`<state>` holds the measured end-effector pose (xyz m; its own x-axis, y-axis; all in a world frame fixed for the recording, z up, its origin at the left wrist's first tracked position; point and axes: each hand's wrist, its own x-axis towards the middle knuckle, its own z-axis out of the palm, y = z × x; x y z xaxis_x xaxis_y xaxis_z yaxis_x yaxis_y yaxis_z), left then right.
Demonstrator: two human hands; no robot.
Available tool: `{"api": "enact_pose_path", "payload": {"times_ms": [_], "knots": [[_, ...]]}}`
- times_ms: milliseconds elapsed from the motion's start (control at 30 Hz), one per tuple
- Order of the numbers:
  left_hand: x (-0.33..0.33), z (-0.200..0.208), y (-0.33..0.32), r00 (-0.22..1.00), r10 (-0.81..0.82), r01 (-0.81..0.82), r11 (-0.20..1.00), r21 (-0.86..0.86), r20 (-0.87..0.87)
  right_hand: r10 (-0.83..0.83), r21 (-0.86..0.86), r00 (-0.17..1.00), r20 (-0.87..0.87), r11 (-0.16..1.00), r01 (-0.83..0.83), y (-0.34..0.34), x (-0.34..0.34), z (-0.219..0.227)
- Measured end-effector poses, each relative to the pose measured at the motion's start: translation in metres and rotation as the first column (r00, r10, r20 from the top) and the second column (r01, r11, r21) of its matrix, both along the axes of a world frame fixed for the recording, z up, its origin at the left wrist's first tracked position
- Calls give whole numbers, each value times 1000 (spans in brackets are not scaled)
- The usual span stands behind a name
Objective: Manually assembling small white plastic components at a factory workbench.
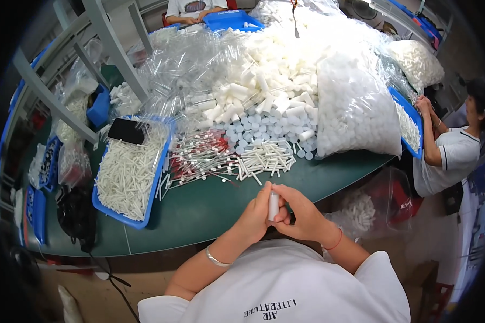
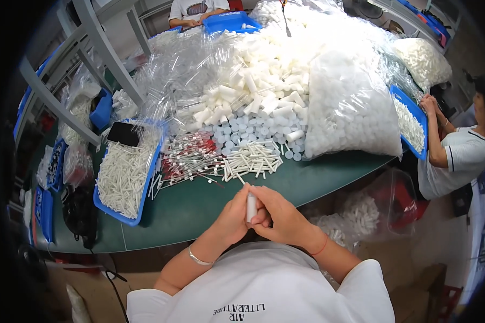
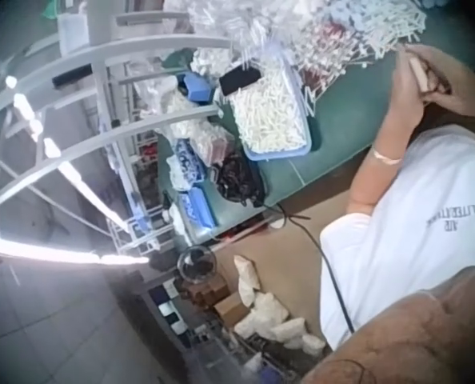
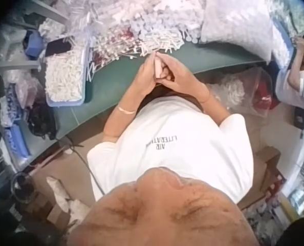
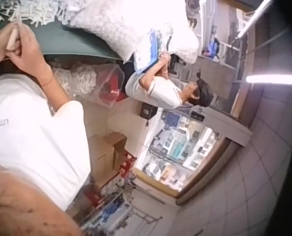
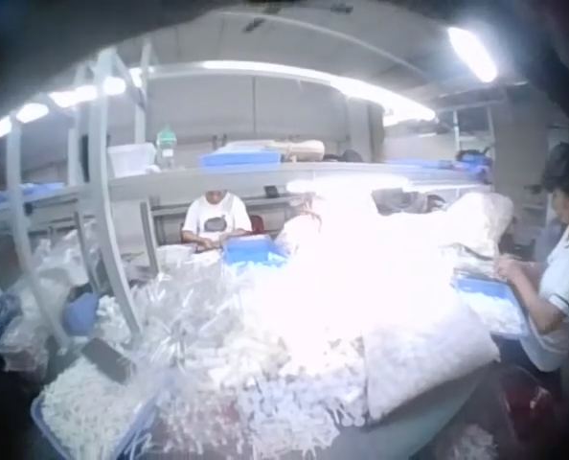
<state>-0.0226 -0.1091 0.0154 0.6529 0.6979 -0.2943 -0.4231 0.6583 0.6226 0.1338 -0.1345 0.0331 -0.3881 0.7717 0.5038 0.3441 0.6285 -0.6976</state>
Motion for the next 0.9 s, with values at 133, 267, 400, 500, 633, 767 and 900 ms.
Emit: {"api": "enact_pose_path", "payload": {"times_ms": [133,267,400,500,633,767,900], "knots": [[18,-22,-16,987,-139,145,987,-72,74,-112,-121,994,-18,987,109,-30,22,-20],[16,-2,-34,928,-171,220,969,116,-330,-300,-135,954,25,944,301,-67,56,-33],[-24,6,-13,598,614,72,599,798,-515,-553,-478,827,102,702,528,-116,96,-65],[-63,5,18,341,811,279,395,875,-475,-628,-687,693,355,328,648,-164,132,-145],[-99,-15,39,175,903,418,293,860,-393,-639,-300,638,429,565,768,-189,153,-185],[-109,-27,31,141,900,433,318,843,-412,-583,-446,772,251,639,627,-115,109,-82],[-100,-29,30,96,910,490,310,815,-403,-310,-41,946,97,948,316,-15,32,-28]]}}
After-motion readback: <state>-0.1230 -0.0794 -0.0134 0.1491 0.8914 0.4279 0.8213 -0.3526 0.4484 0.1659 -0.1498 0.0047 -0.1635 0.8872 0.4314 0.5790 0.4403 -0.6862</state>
